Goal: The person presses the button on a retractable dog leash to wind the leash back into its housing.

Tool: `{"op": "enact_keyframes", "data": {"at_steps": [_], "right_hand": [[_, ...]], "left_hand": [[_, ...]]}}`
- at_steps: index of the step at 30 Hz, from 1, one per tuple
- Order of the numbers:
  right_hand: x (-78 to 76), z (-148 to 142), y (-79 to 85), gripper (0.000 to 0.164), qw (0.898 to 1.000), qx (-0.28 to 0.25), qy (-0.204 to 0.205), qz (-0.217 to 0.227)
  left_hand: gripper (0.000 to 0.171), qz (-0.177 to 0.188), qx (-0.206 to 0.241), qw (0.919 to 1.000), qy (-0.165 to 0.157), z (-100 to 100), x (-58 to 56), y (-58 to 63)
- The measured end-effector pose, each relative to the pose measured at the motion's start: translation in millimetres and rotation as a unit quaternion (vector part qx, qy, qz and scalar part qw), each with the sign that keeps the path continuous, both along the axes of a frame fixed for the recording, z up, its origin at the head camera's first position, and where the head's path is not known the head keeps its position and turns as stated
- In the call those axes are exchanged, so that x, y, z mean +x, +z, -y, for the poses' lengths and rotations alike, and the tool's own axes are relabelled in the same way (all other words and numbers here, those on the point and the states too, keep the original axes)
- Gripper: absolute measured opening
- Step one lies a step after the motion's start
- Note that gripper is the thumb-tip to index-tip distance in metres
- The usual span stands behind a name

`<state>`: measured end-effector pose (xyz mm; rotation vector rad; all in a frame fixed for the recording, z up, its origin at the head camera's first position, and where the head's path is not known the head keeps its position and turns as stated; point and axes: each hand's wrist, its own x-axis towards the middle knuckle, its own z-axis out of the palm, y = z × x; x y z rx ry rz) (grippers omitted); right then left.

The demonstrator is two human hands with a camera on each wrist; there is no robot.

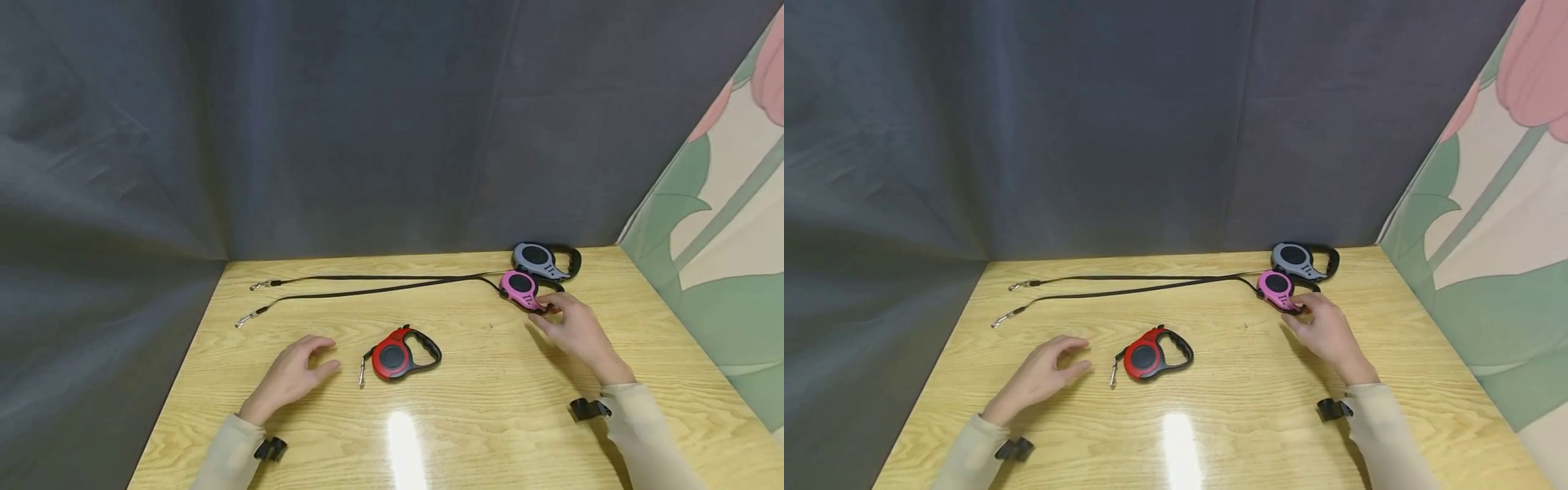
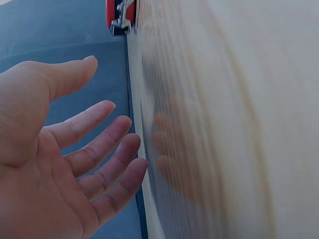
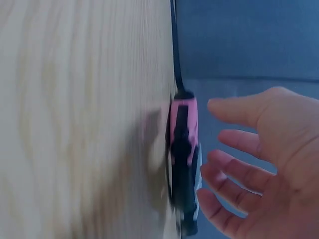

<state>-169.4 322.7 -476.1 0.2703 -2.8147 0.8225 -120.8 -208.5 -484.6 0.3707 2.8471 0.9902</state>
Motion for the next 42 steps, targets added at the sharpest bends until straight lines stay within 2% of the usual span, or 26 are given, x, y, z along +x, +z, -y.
{"op": "enact_keyframes", "data": {"at_steps": [7,12,24,31,38,42], "right_hand": [[-2.5,-15.2,-7.9,0.039,1.000,0.005,-0.004,-0.013],[-6.6,-16.9,-12.1,0.034,0.999,0.027,0.008,-0.020],[-17.9,-9.4,-11.0,0.029,0.993,0.119,0.014,0.002],[-15.7,-12.6,-11.3,0.022,0.993,0.114,0.027,-0.003],[-12.6,-21.6,-10.0,0.019,0.994,0.086,0.054,-0.035],[-10.1,-24.5,-6.0,0.021,0.994,0.064,0.061,-0.061]], "left_hand": [[0.047,0.005,0.001,0.9997,0.022,14.7,1.2,-0.5],[0.048,0.004,0.007,0.9997,0.022,20.4,1.2,-0.4],[0.043,0.021,0.073,0.9967,0.028,37.5,-6.1,3.2],[0.043,0.012,0.085,0.9951,0.049,51.2,-8.0,4.8],[0.041,-0.023,0.061,0.9932,0.097,71.1,-13.2,11.5],[0.042,-0.029,0.054,0.9925,0.105,79.7,-14.7,12.6]]}}
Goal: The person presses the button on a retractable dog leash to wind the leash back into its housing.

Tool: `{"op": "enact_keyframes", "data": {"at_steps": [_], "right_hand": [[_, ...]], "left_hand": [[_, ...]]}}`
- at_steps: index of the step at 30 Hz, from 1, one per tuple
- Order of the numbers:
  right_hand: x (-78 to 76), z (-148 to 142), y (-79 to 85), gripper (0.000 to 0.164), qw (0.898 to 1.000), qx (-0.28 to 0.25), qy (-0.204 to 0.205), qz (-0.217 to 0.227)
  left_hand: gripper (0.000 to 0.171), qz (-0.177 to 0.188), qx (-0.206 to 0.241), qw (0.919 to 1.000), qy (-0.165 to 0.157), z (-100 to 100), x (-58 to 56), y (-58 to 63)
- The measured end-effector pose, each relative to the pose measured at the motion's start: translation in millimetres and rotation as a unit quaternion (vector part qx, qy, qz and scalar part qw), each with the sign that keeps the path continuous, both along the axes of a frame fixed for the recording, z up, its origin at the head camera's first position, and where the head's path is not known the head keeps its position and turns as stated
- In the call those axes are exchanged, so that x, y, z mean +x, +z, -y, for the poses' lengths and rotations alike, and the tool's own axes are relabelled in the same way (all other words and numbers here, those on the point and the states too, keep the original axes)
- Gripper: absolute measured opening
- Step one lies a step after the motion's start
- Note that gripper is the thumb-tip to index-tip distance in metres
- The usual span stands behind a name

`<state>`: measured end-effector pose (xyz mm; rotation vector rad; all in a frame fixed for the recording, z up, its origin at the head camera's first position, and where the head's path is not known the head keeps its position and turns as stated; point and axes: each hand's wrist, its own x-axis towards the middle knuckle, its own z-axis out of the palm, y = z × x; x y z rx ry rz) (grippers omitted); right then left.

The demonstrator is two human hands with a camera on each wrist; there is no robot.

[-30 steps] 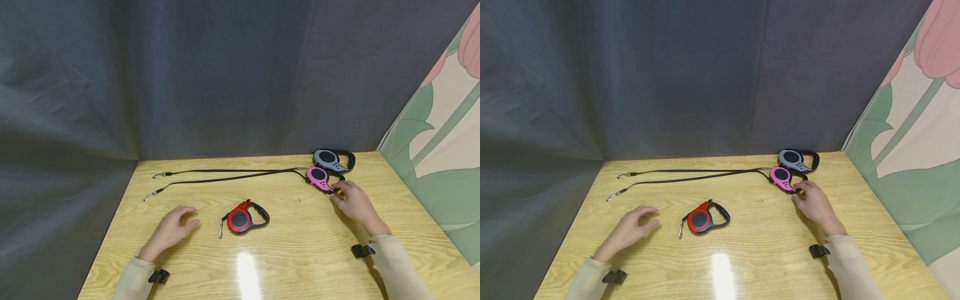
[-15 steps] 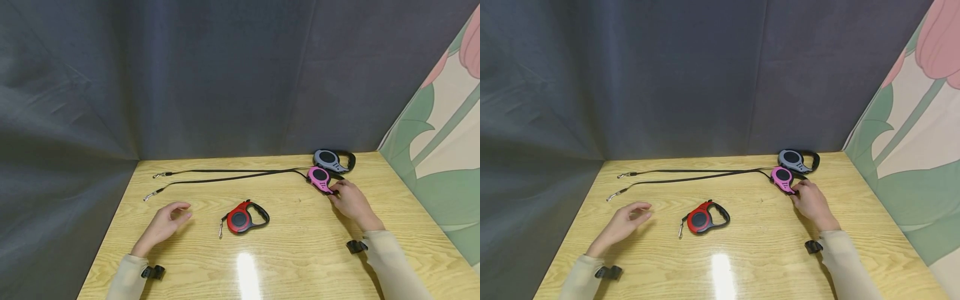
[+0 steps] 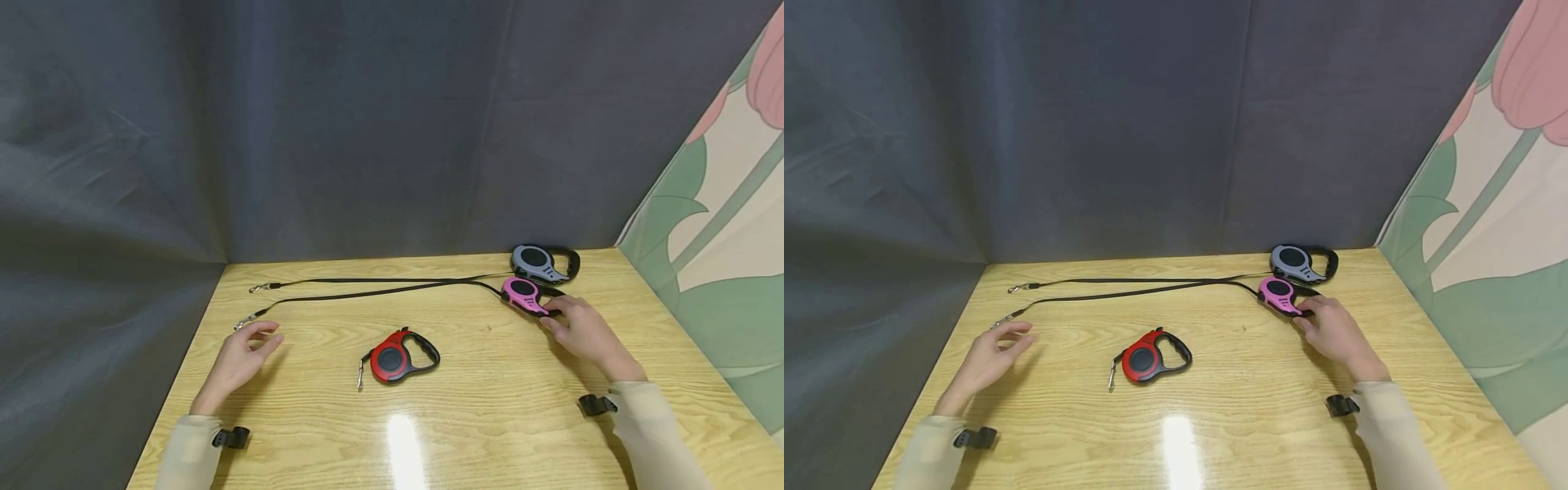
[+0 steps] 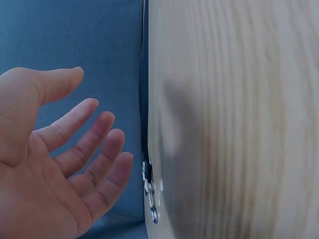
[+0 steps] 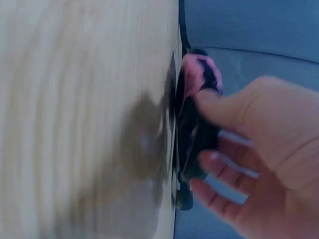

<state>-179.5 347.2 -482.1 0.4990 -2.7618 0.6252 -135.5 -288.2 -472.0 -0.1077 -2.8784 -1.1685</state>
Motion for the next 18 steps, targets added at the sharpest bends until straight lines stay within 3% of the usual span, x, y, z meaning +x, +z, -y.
{"op": "enact_keyframes", "data": {"at_steps": [6,9,13,18], "right_hand": [[1.9,-0.9,5.7,0.026,1.000,-0.013,0.007,-0.026],[2.3,-1.3,6.1,0.026,0.999,-0.015,0.006,-0.030],[3.3,-1.4,6.9,0.024,0.999,-0.025,0.011,-0.042],[3.3,0.3,9.7,0.018,0.997,-0.053,0.026,-0.057]], "left_hand": [[0.045,0.001,-0.011,0.9999,0.013,8.4,0.7,-2.3],[0.045,-0.014,-0.044,0.9986,0.026,11.6,1.2,-2.1],[0.044,-0.040,-0.096,0.9932,0.051,16.3,-0.4,0.2],[0.045,-0.048,-0.122,0.9863,0.100,32.1,-6.9,1.7]]}}
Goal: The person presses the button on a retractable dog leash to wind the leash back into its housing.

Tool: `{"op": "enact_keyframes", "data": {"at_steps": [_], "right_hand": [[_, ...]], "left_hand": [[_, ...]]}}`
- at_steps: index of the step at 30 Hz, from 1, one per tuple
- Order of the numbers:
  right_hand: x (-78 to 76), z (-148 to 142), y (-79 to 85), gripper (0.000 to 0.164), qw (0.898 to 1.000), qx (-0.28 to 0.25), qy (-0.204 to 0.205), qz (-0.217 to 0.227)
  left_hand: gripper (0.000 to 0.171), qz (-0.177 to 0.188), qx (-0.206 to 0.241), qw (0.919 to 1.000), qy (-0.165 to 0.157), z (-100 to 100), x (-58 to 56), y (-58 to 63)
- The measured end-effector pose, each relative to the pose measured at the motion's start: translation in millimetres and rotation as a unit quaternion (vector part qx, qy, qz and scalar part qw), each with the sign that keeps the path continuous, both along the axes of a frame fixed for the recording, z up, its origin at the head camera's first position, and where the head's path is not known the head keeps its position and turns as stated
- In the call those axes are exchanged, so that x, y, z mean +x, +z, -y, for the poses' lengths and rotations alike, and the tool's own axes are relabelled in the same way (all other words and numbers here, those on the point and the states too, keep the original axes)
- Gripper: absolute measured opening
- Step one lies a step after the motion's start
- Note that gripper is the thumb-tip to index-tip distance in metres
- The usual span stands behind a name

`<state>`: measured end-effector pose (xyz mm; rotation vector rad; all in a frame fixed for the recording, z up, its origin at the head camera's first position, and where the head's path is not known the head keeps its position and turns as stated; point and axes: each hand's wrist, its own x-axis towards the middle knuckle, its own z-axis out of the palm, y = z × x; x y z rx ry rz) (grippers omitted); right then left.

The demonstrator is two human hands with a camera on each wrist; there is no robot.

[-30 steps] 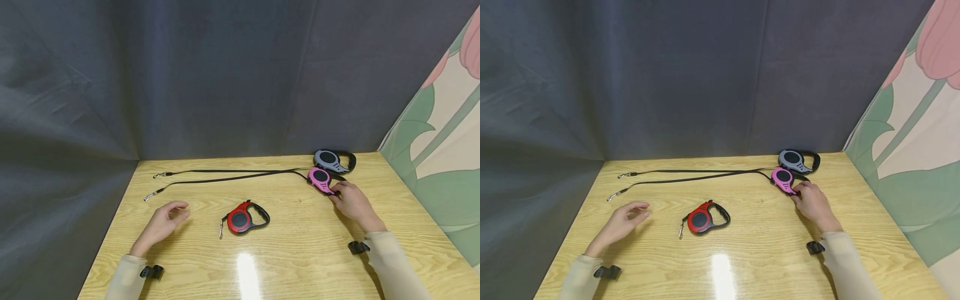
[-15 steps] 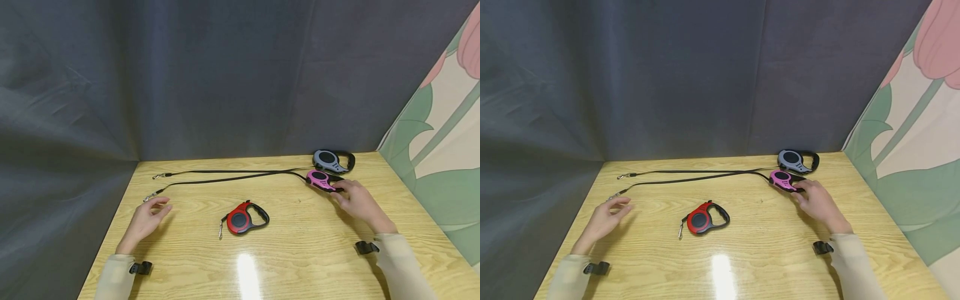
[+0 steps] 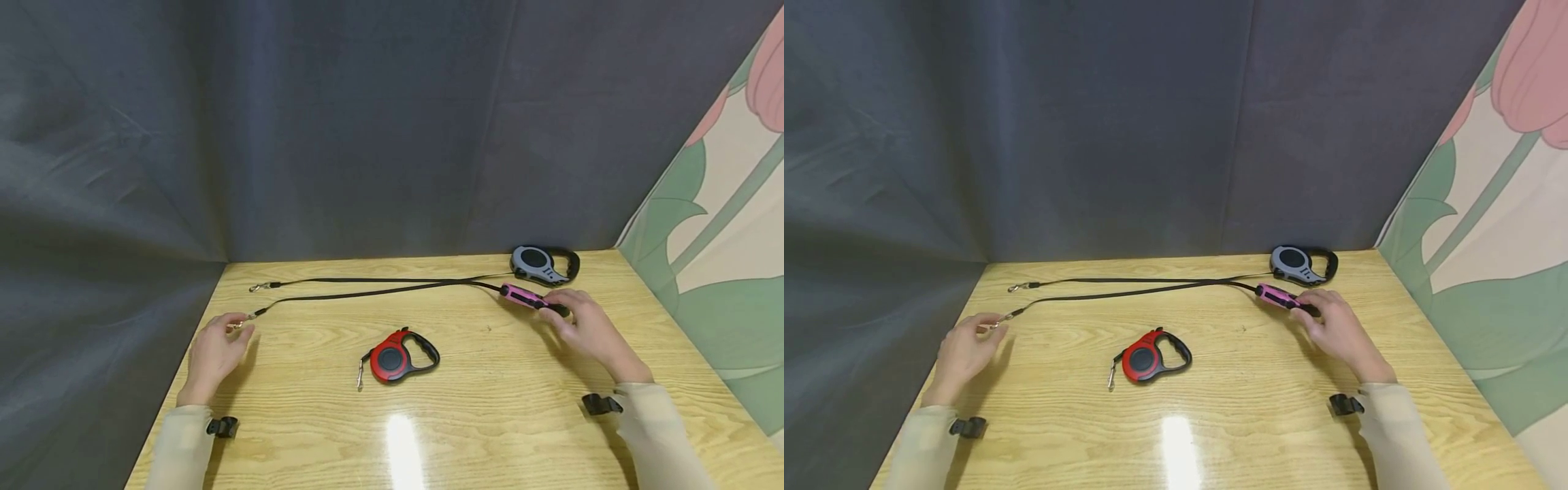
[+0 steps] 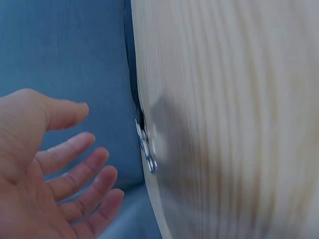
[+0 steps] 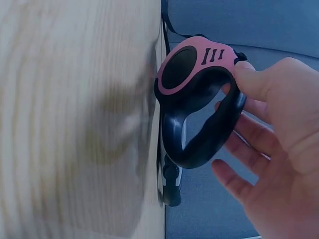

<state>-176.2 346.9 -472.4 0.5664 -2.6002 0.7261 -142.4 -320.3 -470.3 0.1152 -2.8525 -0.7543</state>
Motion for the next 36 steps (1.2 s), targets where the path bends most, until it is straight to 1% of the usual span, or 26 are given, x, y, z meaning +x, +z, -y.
{"op": "enact_keyframes", "data": {"at_steps": [2,4,6,9,15,20,23,25,30,33,36], "right_hand": [[-0.1,0.6,1.1,0.016,1.000,-0.007,0.001,-0.003],[-0.1,0.1,1.4,0.014,1.000,-0.008,-0.003,-0.001],[0.4,-0.3,2.3,0.015,1.000,-0.008,-0.011,0.006],[1.2,-0.9,3.5,0.016,1.000,-0.005,-0.022,0.020],[0.7,-1.2,4.6,0.014,0.999,-0.002,-0.033,0.036],[0.7,-1.4,4.2,0.013,0.998,-0.011,-0.035,0.047],[0.5,-1.0,3.5,0.013,0.998,-0.013,-0.033,0.056],[0.5,-0.7,3.1,0.014,0.997,-0.014,-0.034,0.061],[1.2,0.9,4.4,0.016,0.996,-0.024,-0.044,0.075],[2.1,2.4,6.5,0.021,0.993,-0.041,-0.056,0.095],[3.1,3.9,8.2,0.027,0.988,-0.068,-0.072,0.121]], "left_hand": [[0.048,0.015,-0.004,0.9997,0.017,6.9,-2.1,0.1],[0.052,0.038,-0.011,0.9989,0.027,12.5,-4.1,-0.3],[0.055,0.060,-0.016,0.9978,0.024,16.0,-5.9,-1.2],[0.056,0.080,-0.014,0.9966,0.012,19.8,-9.7,-3.2],[0.053,0.097,-0.012,0.9952,-0.001,25.8,-19.0,-8.1],[0.041,0.104,-0.007,0.9946,0.002,33.7,-28.7,-15.5],[0.033,0.112,-0.001,0.9936,0.006,37.8,-32.7,-18.4],[0.030,0.122,0.002,0.9925,0.006,39.3,-34.0,-19.2],[0.029,0.149,0.001,0.9888,0.000,39.9,-34.3,-17.5],[0.030,0.157,-0.001,0.9876,-0.004,39.9,-33.3,-15.3],[0.030,0.162,0.002,0.9868,-0.007,38.5,-31.0,-13.6]]}}
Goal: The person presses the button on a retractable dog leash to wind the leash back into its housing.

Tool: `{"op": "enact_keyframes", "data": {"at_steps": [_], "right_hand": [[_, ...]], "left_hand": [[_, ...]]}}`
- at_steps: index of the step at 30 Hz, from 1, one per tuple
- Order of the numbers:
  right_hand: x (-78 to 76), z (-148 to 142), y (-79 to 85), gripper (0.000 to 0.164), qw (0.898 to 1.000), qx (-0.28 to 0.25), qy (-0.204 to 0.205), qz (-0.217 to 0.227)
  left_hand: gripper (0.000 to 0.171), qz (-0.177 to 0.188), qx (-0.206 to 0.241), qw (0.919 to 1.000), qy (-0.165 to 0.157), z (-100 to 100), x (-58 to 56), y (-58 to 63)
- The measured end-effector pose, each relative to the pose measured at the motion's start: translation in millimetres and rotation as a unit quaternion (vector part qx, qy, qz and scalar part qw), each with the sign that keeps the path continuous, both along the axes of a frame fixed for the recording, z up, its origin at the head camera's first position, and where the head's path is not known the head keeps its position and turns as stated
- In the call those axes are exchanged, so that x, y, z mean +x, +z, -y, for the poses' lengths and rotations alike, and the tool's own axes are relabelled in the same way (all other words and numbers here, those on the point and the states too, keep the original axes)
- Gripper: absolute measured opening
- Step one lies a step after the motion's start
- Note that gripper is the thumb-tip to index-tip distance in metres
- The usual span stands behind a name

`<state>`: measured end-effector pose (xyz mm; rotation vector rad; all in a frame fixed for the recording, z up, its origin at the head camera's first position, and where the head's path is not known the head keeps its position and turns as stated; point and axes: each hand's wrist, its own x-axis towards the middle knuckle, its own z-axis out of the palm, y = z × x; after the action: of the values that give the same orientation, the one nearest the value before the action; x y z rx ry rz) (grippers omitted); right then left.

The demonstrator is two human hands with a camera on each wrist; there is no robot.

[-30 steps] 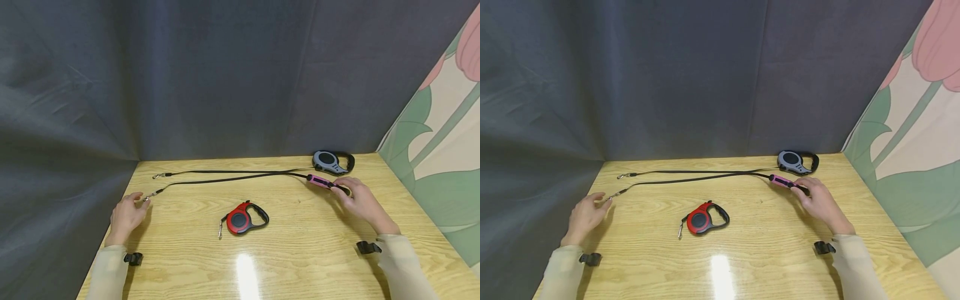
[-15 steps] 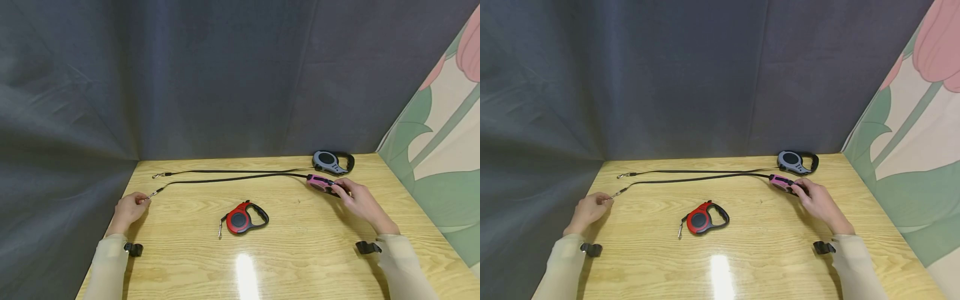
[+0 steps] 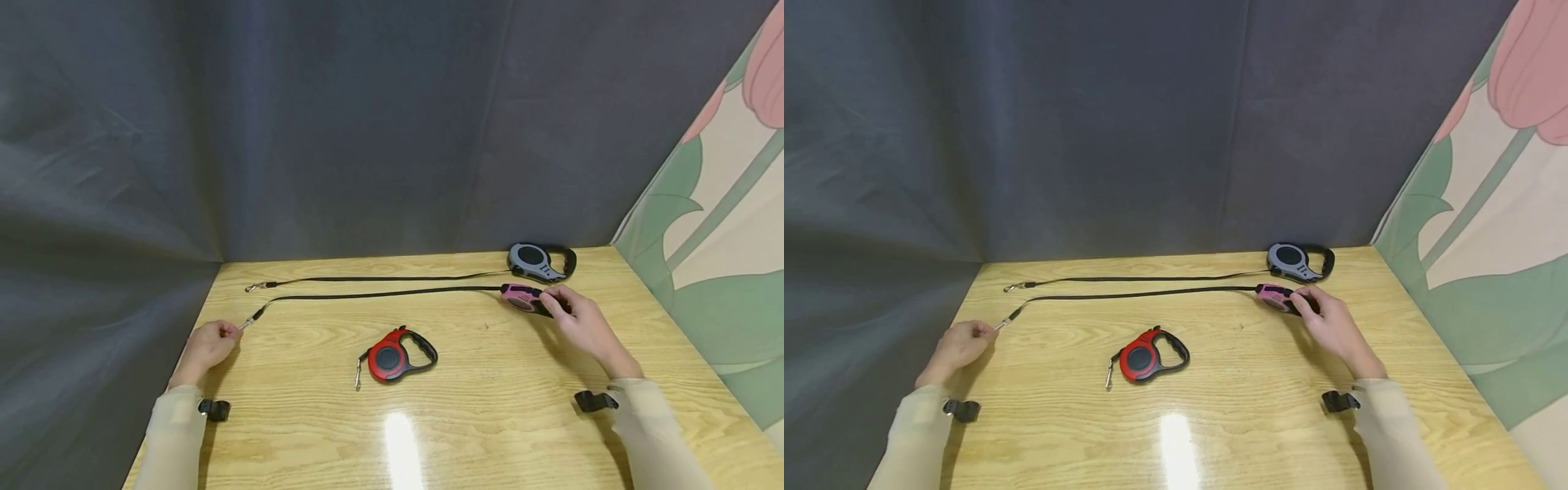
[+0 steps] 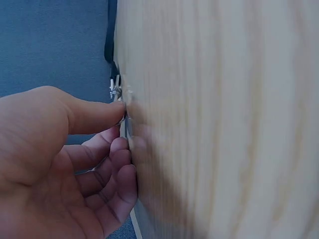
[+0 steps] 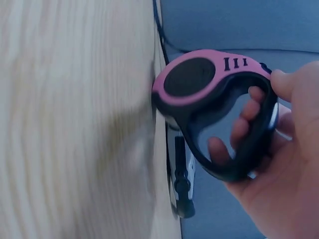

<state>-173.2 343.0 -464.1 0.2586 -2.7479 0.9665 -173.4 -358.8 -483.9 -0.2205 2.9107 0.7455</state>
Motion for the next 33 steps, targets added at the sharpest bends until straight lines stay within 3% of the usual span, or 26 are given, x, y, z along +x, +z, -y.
{"op": "enact_keyframes", "data": {"at_steps": [5,10,21,33], "right_hand": [[1.5,3.8,4.7,0.038,0.998,-0.034,-0.031,0.041],[1.6,7.1,8.6,0.050,0.994,-0.050,-0.070,0.071],[3.8,9.2,8.8,0.053,0.987,-0.072,-0.133,0.063],[5.4,-2.6,21.6,0.051,0.980,-0.122,-0.146,0.063]], "left_hand": [[0.028,-0.010,0.009,0.9999,-0.001,-4.2,5.6,2.4],[0.031,-0.057,0.009,0.9983,0.000,-10.6,10.7,3.8],[0.034,-0.103,0.068,0.9910,0.053,-26.8,17.8,14.0],[0.028,-0.138,0.030,0.9866,0.081,-29.0,23.8,20.7]]}}
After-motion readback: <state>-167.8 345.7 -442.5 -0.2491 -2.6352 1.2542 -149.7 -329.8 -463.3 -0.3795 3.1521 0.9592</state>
